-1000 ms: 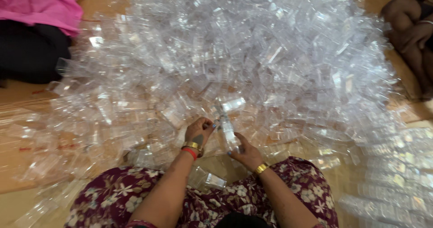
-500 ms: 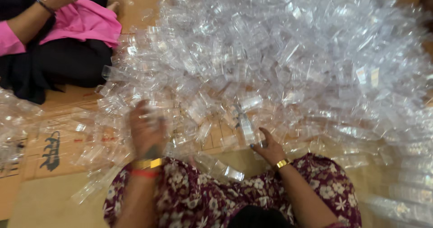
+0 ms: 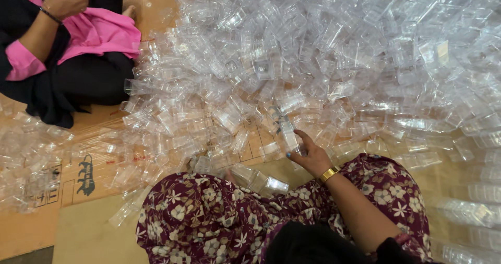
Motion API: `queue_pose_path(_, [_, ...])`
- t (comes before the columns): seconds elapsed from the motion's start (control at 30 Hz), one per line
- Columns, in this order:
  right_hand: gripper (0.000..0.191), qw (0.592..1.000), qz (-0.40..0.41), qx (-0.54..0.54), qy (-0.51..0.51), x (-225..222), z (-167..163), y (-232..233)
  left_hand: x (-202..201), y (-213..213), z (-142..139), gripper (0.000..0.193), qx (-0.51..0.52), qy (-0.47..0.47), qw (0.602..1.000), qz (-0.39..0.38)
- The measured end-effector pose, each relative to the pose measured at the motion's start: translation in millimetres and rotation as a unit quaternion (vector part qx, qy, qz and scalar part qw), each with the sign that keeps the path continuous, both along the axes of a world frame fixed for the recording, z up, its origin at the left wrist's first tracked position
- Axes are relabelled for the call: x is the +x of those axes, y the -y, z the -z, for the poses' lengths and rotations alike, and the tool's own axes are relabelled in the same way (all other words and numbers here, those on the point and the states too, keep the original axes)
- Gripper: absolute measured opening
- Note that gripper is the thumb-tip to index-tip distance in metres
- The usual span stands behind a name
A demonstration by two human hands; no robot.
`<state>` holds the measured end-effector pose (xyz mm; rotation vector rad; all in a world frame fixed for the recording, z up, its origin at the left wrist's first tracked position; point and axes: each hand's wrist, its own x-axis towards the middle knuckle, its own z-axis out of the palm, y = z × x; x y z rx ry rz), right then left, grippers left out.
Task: The person sits on the floor and nests clear plastic cups one at a time, picking cups from a large pile and pressing them into a stack, repeating the nesting cycle continuously.
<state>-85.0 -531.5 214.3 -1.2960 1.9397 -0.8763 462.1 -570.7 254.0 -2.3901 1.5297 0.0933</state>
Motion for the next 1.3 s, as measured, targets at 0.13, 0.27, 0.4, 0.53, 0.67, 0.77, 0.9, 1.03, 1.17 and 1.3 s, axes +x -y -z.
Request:
queue_pose_path(0.13, [0.089, 1.000, -0.015, 0.009, 0.004, 2, 6, -9, 36, -37, -19, 0.037, -0.018, 0.021, 0.998, 0.055])
queue_pose_path(0.27, [0.078, 0.972, 0.028, 0.051, 0.229, 9, 9, -15, -36, 24, -37, 0.045, -0.174, -0.125, 0.933, 0.290])
queue_pose_path(0.4, [0.064, 0.867, 0.123, 0.052, 0.481, 21, 9, -35, -197, 104, -28, 0.046, -0.097, -0.260, 0.882, 0.382])
queue_pose_path(0.53, [0.061, 0.816, 0.173, 0.034, 0.550, 29, 12, -51, -275, 121, -15, 0.074, 0.090, -0.130, 0.909, 0.386])
queue_pose_path(0.67, [0.060, 0.830, 0.190, 0.023, 0.525, 34, 23, -39, -270, 142, 4, 0.089, 0.116, -0.090, 0.920, 0.362])
queue_pose_path(0.77, [0.061, 0.843, 0.169, 0.025, 0.510, 40, 31, -16, -254, 171, 16, 0.097, -0.061, -0.180, 0.913, 0.361])
queue_pose_path(0.9, [0.069, 0.910, 0.092, 0.021, 0.403, 43, 34, 18, -254, 192, 28, 0.058, -0.317, -0.424, 0.792, 0.302])
queue_pose_path(1.03, [0.084, 0.975, -0.056, -0.014, 0.214, 47, 26, 25, -258, 185, 48, 0.037, -0.023, -0.724, 0.671, 0.158])
queue_pose_path(1.17, [0.094, 0.961, -0.122, -0.031, 0.248, 55, 14, 20, -258, 168, 61, 0.036, 0.286, -0.719, 0.573, 0.270])
queue_pose_path(1.3, [0.087, 0.925, -0.166, -0.017, 0.341, 53, -3, 30, -274, 171, 54, 0.043, 0.362, -0.690, 0.534, 0.327])
